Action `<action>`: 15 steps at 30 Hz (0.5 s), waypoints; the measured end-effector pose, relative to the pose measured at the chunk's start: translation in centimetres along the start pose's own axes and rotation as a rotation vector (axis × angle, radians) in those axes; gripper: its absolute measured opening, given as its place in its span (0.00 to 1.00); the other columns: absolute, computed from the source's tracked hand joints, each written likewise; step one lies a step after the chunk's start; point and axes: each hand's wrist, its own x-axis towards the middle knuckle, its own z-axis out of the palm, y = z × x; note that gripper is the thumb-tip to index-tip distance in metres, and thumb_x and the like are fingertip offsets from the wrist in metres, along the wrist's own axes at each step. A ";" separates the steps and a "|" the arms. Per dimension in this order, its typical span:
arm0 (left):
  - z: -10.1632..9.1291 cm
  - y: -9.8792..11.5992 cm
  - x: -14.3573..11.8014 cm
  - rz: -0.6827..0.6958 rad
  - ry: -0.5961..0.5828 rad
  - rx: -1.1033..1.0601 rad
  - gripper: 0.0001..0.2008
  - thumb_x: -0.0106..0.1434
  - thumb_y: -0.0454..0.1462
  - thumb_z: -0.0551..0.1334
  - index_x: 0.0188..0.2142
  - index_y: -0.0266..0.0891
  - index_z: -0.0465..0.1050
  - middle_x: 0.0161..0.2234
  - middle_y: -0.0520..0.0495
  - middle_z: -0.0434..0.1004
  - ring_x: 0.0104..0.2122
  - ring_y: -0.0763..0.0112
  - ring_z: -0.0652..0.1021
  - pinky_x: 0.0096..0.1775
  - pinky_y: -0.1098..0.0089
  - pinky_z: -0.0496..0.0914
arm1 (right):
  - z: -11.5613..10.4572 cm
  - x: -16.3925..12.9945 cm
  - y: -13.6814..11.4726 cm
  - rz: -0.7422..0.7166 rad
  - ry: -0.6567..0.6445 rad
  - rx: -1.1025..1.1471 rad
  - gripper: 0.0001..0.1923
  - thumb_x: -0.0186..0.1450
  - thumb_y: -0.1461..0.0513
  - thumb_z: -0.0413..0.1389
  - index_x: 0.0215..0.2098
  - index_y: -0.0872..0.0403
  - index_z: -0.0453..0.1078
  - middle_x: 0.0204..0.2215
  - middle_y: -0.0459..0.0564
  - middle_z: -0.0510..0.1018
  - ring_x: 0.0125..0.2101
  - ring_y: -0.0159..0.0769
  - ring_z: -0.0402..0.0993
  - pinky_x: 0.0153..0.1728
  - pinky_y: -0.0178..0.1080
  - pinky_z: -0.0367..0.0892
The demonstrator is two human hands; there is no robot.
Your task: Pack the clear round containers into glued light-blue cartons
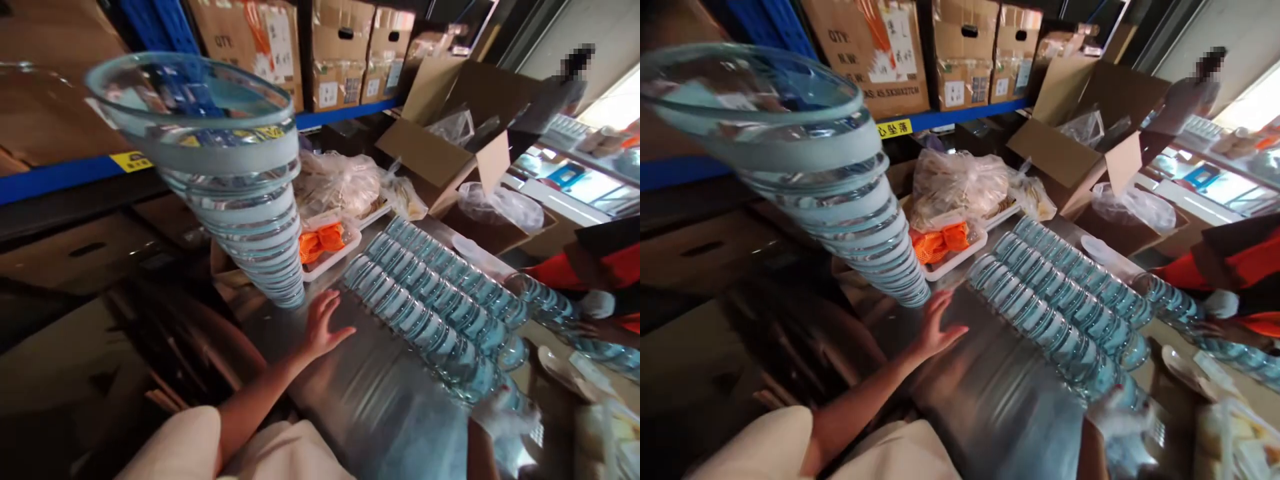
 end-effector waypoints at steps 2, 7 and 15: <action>-7.1 -2.0 -0.4 0.134 0.462 0.056 0.64 0.49 0.76 0.62 0.74 0.51 0.42 0.67 0.35 0.64 0.67 0.40 0.71 0.69 0.41 0.62 | 3.6 -3.8 -2.4 -0.158 0.031 0.073 0.43 0.60 0.40 0.51 0.71 0.31 0.49 0.71 0.62 0.62 0.72 0.61 0.61 0.58 0.67 0.71; -17.4 -7.1 5.2 0.090 0.514 -0.045 0.76 0.46 0.77 0.64 0.76 0.40 0.27 0.76 0.25 0.43 0.76 0.38 0.52 0.73 0.44 0.53 | 14.0 -14.6 -15.5 -0.447 -0.574 0.460 0.42 0.63 0.40 0.57 0.67 0.53 0.61 0.68 0.67 0.68 0.67 0.57 0.67 0.68 0.62 0.64; -11.1 -9.6 6.3 0.111 0.325 -0.245 0.77 0.46 0.68 0.74 0.76 0.51 0.22 0.78 0.27 0.38 0.76 0.38 0.54 0.73 0.39 0.53 | 9.9 -21.8 -46.4 -1.467 -0.544 0.806 0.49 0.69 0.31 0.50 0.77 0.47 0.49 0.75 0.55 0.56 0.75 0.53 0.54 0.71 0.64 0.58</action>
